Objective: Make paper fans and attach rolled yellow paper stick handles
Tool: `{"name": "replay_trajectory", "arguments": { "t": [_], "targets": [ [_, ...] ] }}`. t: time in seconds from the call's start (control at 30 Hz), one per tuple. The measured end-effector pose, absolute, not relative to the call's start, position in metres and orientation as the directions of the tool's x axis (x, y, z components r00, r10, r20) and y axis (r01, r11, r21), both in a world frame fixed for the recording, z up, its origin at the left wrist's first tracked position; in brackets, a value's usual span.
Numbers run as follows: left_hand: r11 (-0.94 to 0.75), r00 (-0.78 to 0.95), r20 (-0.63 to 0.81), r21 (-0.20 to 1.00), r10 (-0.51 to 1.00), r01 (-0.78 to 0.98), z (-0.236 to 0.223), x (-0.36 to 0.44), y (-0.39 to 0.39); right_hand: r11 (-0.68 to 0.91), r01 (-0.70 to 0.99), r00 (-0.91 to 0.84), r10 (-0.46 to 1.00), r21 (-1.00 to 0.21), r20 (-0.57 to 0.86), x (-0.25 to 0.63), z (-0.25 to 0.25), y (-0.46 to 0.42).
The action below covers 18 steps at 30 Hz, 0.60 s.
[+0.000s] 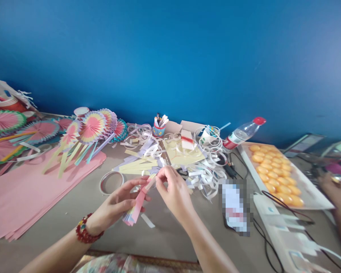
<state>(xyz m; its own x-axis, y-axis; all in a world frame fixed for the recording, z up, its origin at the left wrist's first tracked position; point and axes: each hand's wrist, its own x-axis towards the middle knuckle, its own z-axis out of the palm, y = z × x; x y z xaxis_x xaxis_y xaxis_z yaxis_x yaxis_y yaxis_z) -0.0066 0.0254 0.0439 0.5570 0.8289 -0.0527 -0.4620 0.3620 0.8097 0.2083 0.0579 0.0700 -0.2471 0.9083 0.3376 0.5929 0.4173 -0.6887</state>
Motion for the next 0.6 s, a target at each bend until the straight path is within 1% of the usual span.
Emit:
{"name": "replay_trajectory", "arguments": {
  "t": [0.17,0.6],
  "targets": [
    [0.359,0.561,-0.045,0.810,0.827,-0.464,0.0447,-0.0060,0.0260,0.443,0.595,-0.250,0.895,-0.671,0.369,0.2066,0.0716,0.0578],
    [0.356,0.567,-0.038,0.812,0.823,-0.462,0.0437,-0.0077,0.0250,0.447,0.619,-0.239,0.890,-0.645,0.387,0.2049,0.0654,0.0575]
  ]
}}
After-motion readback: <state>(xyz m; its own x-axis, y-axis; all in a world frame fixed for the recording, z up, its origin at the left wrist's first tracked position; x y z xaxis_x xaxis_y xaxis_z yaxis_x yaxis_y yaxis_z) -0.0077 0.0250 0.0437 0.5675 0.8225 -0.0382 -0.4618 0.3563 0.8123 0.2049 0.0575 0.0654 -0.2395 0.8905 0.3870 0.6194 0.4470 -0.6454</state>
